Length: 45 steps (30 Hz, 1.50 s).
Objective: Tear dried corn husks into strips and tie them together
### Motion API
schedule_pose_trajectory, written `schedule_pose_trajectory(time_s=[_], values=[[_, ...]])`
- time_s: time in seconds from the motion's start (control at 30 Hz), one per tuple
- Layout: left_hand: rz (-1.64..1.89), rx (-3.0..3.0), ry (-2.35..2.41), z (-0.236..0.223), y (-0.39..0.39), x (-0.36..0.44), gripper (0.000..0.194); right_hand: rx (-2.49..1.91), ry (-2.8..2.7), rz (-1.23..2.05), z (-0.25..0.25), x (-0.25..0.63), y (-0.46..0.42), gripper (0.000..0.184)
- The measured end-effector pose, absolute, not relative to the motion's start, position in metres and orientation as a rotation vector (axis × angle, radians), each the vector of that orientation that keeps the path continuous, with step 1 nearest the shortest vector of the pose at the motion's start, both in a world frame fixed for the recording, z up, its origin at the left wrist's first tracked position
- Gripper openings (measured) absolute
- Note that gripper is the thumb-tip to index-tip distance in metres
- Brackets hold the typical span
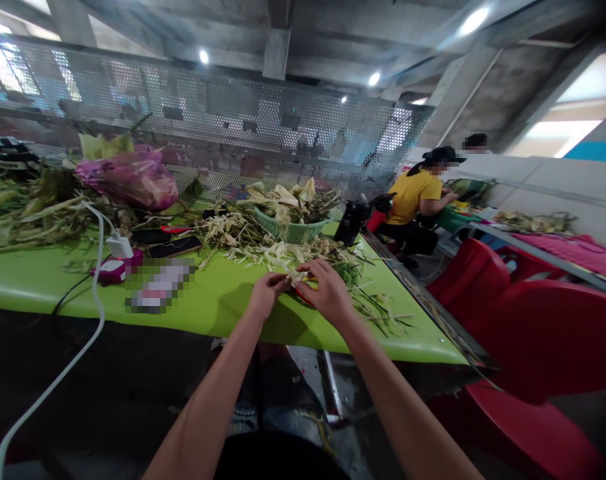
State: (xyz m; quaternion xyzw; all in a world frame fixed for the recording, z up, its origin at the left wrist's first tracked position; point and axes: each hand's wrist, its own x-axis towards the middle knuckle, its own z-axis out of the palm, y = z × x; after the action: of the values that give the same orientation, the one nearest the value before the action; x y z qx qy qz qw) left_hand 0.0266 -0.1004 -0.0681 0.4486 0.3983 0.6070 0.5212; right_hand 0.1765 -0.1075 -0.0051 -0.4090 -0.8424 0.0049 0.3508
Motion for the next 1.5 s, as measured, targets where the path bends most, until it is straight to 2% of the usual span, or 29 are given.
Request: schedule_pose_trajectory(time_s=[0.2,0.53,1.13,1.27,1.4,1.5], values=[[1.428,1.025,0.888,-0.064,-0.105,0.027,0.031,-1.086,-1.974,0.241,-0.026,0.171,-0.105,0.04],[1.476,1.287,1.083,-0.073,-0.099,0.026,0.015,-1.051,-1.732,0.458,-0.048,0.162,-0.098,0.018],[1.45,1.566,1.467,-0.059,-0.115,0.025,0.006,-1.051,-1.498,0.485,-0.054,0.165,-0.096,0.013],[1.435,1.636,1.291,-0.059,-0.114,0.026,0.017,-1.009,-1.586,0.467,-0.051,0.164,-0.101,0.012],[1.331,1.725,1.163,-0.062,-0.11,0.029,0.014,-0.949,-1.68,0.421,-0.048,0.162,-0.108,0.011],[1.345,1.684,1.08,-0.062,-0.11,0.029,0.014,-0.923,-1.612,0.514,-0.049,0.162,-0.11,0.022]])
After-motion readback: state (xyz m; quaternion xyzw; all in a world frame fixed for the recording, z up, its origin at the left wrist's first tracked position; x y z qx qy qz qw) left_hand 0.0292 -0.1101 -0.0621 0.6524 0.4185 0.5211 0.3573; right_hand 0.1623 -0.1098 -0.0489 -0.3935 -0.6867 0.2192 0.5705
